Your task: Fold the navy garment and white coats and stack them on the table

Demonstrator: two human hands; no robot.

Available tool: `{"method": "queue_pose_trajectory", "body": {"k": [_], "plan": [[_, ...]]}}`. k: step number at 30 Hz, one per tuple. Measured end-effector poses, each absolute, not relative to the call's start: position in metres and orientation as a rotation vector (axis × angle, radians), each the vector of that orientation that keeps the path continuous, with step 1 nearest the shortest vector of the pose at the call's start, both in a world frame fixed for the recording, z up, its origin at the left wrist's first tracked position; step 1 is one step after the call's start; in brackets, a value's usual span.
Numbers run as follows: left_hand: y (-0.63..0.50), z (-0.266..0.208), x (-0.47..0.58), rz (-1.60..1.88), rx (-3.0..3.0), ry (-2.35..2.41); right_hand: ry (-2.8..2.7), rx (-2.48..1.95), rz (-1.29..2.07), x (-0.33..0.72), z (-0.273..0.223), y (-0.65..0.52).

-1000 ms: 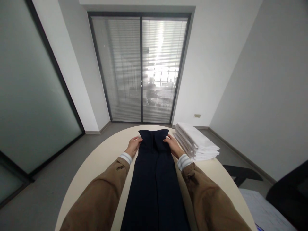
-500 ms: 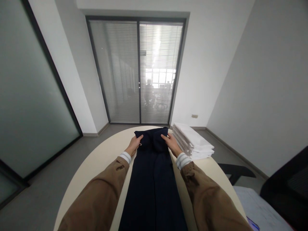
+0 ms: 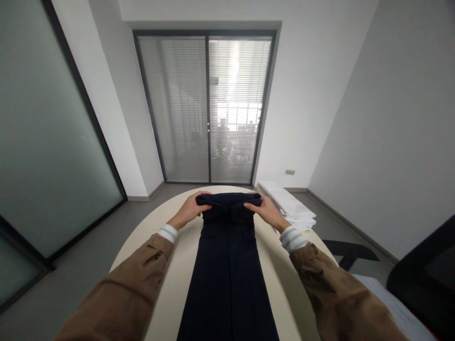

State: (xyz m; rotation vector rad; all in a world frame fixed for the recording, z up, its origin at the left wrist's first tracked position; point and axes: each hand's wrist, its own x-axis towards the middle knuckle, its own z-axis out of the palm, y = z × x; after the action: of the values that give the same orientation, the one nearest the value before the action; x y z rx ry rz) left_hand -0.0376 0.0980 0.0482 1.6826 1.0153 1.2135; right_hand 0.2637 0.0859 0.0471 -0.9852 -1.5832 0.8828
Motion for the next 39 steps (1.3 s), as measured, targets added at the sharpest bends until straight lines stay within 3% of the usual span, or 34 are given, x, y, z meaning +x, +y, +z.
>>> {"method": "queue_pose_trajectory", "body": {"k": [9, 19, 23, 30, 39], "plan": [[0.008, 0.045, -0.070, 0.640, 1.996, 0.676, -2.104, -0.723, 0.832, 0.272, 0.043, -0.023], [-0.035, -0.013, -0.101, 0.086, 1.932, 0.640, -2.532, -0.554, 0.809, 0.272, -0.009, -0.082], [-0.022, -0.017, -0.109, 0.108, 1.776, 0.760, -2.398, -0.667, 0.815, 0.278, -0.013, -0.075], [-0.012, -0.014, -0.090, 0.383, 1.373, 0.829, -1.968, -1.357, 0.545, 0.275, -0.042, -0.044], [0.016, -0.039, -0.049, 0.669, 1.208, 1.136, -1.800, -1.256, 0.649, 0.277, -0.081, 0.008]]}}
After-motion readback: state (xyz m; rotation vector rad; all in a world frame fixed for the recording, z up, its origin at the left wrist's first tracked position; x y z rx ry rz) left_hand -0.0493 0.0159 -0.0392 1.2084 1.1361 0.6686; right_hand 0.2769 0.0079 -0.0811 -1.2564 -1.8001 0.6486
